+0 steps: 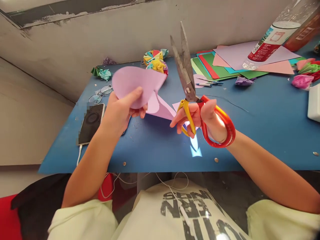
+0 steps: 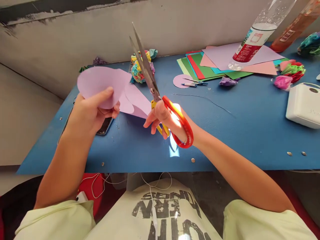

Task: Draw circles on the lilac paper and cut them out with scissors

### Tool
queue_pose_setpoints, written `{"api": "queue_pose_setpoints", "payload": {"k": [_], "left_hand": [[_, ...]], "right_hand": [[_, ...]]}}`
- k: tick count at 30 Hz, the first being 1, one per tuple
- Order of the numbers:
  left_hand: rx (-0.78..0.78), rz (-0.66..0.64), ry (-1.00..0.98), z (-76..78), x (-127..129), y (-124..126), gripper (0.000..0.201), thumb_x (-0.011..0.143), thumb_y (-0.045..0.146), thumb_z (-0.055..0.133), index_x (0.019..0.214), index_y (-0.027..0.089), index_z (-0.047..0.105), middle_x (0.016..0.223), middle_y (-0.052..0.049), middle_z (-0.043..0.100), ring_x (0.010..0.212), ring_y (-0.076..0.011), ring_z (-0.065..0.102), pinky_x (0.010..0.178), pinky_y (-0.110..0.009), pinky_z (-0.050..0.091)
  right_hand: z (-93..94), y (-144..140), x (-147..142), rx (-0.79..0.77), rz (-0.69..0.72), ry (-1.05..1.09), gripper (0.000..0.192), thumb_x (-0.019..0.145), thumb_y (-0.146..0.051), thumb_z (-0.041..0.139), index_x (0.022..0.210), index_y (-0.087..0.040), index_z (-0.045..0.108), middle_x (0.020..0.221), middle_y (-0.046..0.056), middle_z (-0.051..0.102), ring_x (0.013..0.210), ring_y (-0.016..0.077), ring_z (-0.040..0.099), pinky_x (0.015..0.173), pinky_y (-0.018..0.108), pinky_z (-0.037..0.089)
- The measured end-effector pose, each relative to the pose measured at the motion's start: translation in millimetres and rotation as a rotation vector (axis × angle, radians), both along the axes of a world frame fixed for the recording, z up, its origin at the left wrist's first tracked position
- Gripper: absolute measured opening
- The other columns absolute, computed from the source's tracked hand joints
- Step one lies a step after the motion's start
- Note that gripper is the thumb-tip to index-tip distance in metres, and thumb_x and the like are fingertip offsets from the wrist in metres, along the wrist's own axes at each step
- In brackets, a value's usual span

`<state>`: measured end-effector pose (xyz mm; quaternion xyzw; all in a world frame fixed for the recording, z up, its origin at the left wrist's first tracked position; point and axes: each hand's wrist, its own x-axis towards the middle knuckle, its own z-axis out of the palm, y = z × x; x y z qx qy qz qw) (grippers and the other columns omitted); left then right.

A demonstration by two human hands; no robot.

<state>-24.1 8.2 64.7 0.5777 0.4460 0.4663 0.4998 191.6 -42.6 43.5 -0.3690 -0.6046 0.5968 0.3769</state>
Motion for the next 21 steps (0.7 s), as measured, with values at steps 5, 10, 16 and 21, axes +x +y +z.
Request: {"api": "queue_pose_setpoints", "payload": {"k": [5, 10, 16, 21], "left_hand": [[0.085, 0.147, -0.165, -0.3, 1.2, 2.6, 0.021, 0.082, 0.036, 0.066, 0.07, 0.021, 0.058, 0.055, 0.001, 0.057, 0.041, -0.0097, 0.049, 0.037, -0.022, 0.032], [0.053, 0.164, -0.138, -2.1, 2.8, 1.8, 0.029, 0.082, 0.039, 0.065, 0.065, 0.017, 0.057, 0.053, 0.001, 0.057, 0.036, -0.0088, 0.048, 0.034, -0.022, 0.03], [0.317, 0.277, 0.12, -3.5, 4.1, -6.1, 0.042, 0.091, 0.037, 0.054, 0.053, 0.019, 0.055, 0.05, 0.002, 0.056, 0.037, -0.0079, 0.05, 0.038, -0.026, 0.035], [0.311, 0.28, 0.13, -2.7, 5.9, -12.0, 0.045, 0.092, 0.038, 0.054, 0.05, 0.022, 0.053, 0.048, 0.003, 0.055, 0.037, -0.0088, 0.049, 0.039, -0.028, 0.035]], "right_hand": [[-6.9, -7.9, 1.2, -0.046, 0.335, -0.079, 0.09, 0.065, -0.089, 0.041, 0.115, -0.016, 0.05, 0.121, 0.015, 0.052, 0.111, 0.0245, 0.052, 0.089, 0.037, 0.049], [-10.3, -7.6, -4.2, -0.119, 0.307, -0.141, 0.087, 0.077, -0.085, 0.013, 0.107, -0.013, 0.052, 0.084, 0.007, 0.055, 0.069, 0.0157, 0.054, 0.075, 0.037, 0.047], [-0.9, -9.8, -12.8, -0.144, 0.272, -0.211, 0.091, 0.07, -0.091, 0.019, 0.098, -0.013, 0.057, 0.07, 0.004, 0.053, 0.059, 0.0157, 0.051, 0.065, 0.035, 0.045], [-16.8, -6.9, -12.5, -0.17, 0.197, -0.174, 0.087, 0.075, -0.088, 0.015, 0.099, -0.014, 0.056, 0.073, 0.004, 0.054, 0.059, 0.0144, 0.053, 0.063, 0.031, 0.046]]}}
